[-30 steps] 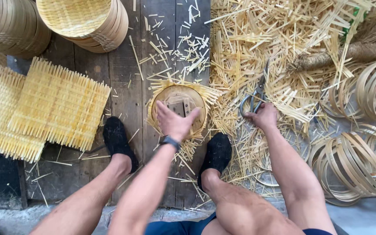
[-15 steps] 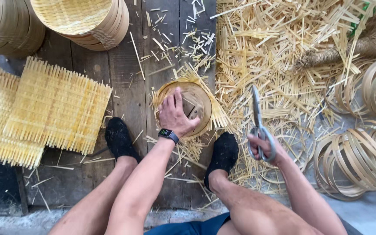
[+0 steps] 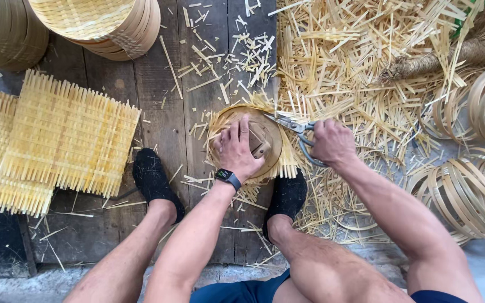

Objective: The person trims the excess bamboo strips from the edge of a round woven basket using shears. They repeatedly place a wooden template inside the basket, cut the overhanging strips, remove the template, and stack the finished basket with others.

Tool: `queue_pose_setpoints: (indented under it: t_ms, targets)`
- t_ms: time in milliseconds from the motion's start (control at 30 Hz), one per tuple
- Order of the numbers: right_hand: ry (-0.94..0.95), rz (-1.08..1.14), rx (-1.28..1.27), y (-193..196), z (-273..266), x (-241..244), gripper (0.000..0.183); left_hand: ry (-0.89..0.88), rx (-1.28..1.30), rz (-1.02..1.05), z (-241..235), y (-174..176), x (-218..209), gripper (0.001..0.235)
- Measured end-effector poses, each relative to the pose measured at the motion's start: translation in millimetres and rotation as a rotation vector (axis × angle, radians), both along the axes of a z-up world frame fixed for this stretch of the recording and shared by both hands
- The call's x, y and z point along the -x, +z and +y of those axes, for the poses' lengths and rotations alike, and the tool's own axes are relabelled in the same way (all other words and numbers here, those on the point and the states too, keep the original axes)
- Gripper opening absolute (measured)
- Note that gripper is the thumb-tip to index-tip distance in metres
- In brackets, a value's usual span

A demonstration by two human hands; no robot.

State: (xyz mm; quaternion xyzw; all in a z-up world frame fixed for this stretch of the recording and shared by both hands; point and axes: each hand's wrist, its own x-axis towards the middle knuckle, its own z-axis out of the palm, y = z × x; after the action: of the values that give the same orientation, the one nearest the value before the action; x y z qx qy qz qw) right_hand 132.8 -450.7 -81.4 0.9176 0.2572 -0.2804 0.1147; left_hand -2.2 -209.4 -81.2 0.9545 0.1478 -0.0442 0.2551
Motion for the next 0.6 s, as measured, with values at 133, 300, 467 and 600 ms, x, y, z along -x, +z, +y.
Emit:
queue_pose_setpoints:
  t_ms: [133,300,467,600]
  targets:
    - [0.052,-0.058,-0.161,-6,-7,-6,0.037,-0.076,0.014,-0.051,7,2,0,0.121]
    - [0.209,-0.359,-0.181,-34,0,0,0.039,-0.191,0.024,-0.069,14,8,-2,0.117]
    - [0.188,-0.193,-0.187,-38,-12,-10,0.038,-0.364,0.038,-0.056,30,8,-5,0.120]
    - [0.240,-0.397,-0.303,-45,12,-8,0.052,-0.509,0.017,0.004,36,11,-15,0.122]
